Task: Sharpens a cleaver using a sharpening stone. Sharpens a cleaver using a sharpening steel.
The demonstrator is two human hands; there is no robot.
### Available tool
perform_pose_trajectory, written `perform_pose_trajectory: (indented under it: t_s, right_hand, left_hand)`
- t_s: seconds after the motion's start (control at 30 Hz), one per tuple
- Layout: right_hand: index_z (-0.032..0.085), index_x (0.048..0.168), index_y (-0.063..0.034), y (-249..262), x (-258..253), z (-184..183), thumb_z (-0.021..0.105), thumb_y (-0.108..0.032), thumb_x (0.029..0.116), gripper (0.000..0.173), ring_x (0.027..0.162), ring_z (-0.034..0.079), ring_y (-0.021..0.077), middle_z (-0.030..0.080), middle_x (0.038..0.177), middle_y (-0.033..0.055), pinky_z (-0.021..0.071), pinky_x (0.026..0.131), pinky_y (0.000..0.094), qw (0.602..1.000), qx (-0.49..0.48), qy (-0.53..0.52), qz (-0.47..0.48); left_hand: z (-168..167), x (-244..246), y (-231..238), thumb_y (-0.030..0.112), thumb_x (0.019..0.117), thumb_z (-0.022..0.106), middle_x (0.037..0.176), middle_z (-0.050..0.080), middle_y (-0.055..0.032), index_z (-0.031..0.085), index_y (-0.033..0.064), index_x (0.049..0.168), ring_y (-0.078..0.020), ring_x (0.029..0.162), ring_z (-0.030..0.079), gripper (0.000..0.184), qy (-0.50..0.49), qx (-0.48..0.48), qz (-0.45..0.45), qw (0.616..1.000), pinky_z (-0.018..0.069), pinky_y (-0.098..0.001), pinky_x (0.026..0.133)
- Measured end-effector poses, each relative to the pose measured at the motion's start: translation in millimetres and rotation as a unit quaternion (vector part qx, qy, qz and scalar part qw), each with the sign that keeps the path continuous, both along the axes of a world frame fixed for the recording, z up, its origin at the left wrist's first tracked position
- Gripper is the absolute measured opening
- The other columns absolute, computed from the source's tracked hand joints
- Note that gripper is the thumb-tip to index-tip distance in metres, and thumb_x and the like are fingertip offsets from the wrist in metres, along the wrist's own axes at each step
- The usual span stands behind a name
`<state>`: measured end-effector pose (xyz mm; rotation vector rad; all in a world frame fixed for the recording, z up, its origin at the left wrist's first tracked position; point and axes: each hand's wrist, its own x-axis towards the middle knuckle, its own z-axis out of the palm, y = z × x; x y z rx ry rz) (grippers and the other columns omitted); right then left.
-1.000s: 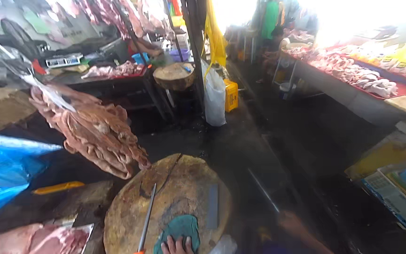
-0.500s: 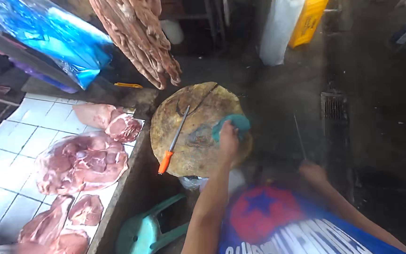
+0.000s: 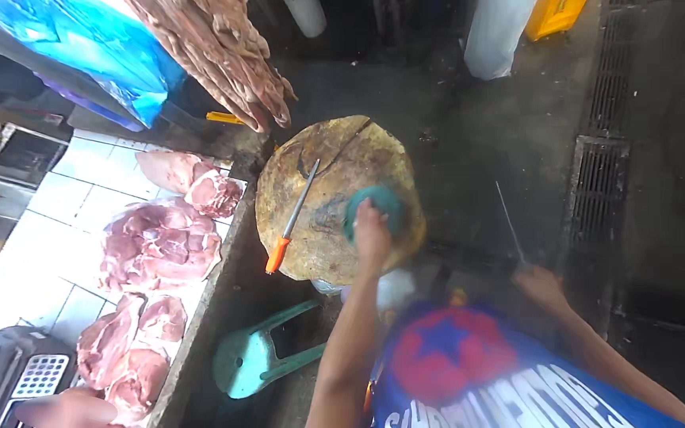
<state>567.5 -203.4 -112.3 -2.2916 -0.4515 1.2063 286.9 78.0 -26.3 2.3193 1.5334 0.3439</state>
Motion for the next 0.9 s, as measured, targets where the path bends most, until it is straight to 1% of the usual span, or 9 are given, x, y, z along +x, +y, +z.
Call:
perform_pose_trajectory:
  t_s: [0.1, 0.2, 0.3, 0.4, 0.53, 0.67, 0.73, 0.8, 0.9]
  right_hand:
    - [0.066, 0.109, -0.0069, 16, 0, 1, 0.064, -0.026, 0.0935, 0.025, 0.056, 0.055, 0.0175, 0.06, 0.075, 0.0069, 0.0504, 0.054, 0.0404, 1.0, 0.018, 0.022, 0.007]
    - [0.067, 0.11, -0.0065, 20, 7, 6, 0.066, -0.025, 0.0915, 0.026, 0.065, 0.059, 0.0226, 0.063, 0.083, 0.0109, 0.0513, 0.06, 0.0473, 0.999, 0.02, -0.012, 0.03]
    - [0.068, 0.114, -0.0053, 15, 7, 14, 0.067, -0.025, 0.0917, 0.03, 0.09, 0.066, 0.0341, 0.069, 0.098, 0.0185, 0.0517, 0.078, 0.0609, 0.997, -0.005, -0.054, 0.057]
    - [0.069, 0.114, -0.0063, 11, -5, 19, 0.067, -0.027, 0.0925, 0.03, 0.095, 0.066, 0.0358, 0.069, 0.099, 0.0185, 0.0508, 0.081, 0.0628, 0.996, -0.023, -0.065, 0.053]
    - [0.064, 0.124, -0.0056, 30, -21, 29, 0.065, -0.027, 0.0933, 0.037, 0.091, 0.067, 0.0347, 0.068, 0.102, 0.0191, 0.0534, 0.079, 0.0607, 0.996, -0.009, -0.065, 0.055]
    - [0.06, 0.126, -0.0063, 58, -38, 25, 0.065, -0.031, 0.0956, 0.039, 0.064, 0.064, 0.0227, 0.066, 0.088, 0.0123, 0.0574, 0.059, 0.0449, 0.994, 0.099, -0.032, 0.037]
    - [0.06, 0.129, -0.0045, 75, -43, 21, 0.065, -0.032, 0.0988, 0.041, 0.069, 0.068, 0.0211, 0.069, 0.092, 0.012, 0.0607, 0.066, 0.0425, 0.988, 0.145, -0.012, 0.046]
    - [0.063, 0.126, -0.0025, 96, -49, 22, 0.065, -0.033, 0.0995, 0.04, 0.075, 0.068, 0.0232, 0.069, 0.095, 0.0141, 0.0592, 0.073, 0.0455, 0.988, 0.142, -0.005, 0.066]
    - [0.066, 0.116, -0.0025, 133, -57, 20, 0.061, -0.043, 0.1021, 0.043, 0.065, 0.066, 0.0224, 0.067, 0.082, 0.0123, 0.0591, 0.065, 0.0437, 0.986, 0.136, 0.001, 0.101]
  left_hand:
    - [-64, 24, -1, 0.024, 0.1054, 0.054, 0.162, 0.041, -0.0129, 0.066, -0.001, 0.113, -0.0296, 0.154, 0.031, 0.029, 0.015, 0.002, -0.134, 0.991, 0.0269, -0.0476, 0.127]
    - [-76, -46, -43, 0.027, 0.1061, 0.052, 0.161, 0.044, -0.0069, 0.068, 0.0032, 0.114, -0.0234, 0.154, 0.031, 0.03, 0.05, 0.02, -0.177, 0.983, 0.0252, -0.0465, 0.128]
    - [-37, -117, -83, 0.026, 0.1061, 0.05, 0.146, 0.06, -0.0058, 0.068, 0.0013, 0.12, -0.0204, 0.141, 0.051, 0.033, 0.056, -0.09, -0.045, 0.993, 0.0394, -0.0455, 0.12]
    - [13, -109, -60, 0.025, 0.1069, 0.052, 0.12, 0.069, -0.0224, 0.058, -0.0002, 0.138, -0.0385, 0.111, 0.068, 0.04, -0.009, -0.083, 0.118, 0.989, 0.0527, -0.0584, 0.098]
    - [13, -26, -2, 0.022, 0.1062, 0.053, 0.155, 0.048, -0.0192, 0.065, -0.0044, 0.115, -0.036, 0.143, 0.047, 0.03, -0.067, -0.006, 0.036, 0.997, 0.0395, -0.0536, 0.118]
    - [-58, -3, -1, 0.025, 0.1043, 0.056, 0.16, 0.043, -0.0127, 0.066, 0.0004, 0.119, -0.0295, 0.151, 0.036, 0.03, 0.053, -0.019, -0.155, 0.986, 0.032, -0.0494, 0.124]
    - [-58, -31, -18, 0.024, 0.1042, 0.056, 0.162, 0.042, -0.0085, 0.067, 0.0018, 0.12, -0.0254, 0.154, 0.032, 0.029, 0.083, -0.057, -0.147, 0.984, 0.0271, -0.0473, 0.126]
    - [-36, -72, -36, 0.026, 0.1051, 0.054, 0.156, 0.05, -0.0085, 0.067, 0.0019, 0.121, -0.0243, 0.149, 0.041, 0.032, 0.063, -0.127, -0.081, 0.987, 0.0336, -0.048, 0.123]
    - [-11, -140, -52, 0.033, 0.1081, 0.048, 0.125, 0.069, -0.0169, 0.061, 0.0043, 0.134, -0.03, 0.113, 0.069, 0.041, -0.053, -0.203, 0.061, 0.976, 0.0537, -0.0554, 0.101]
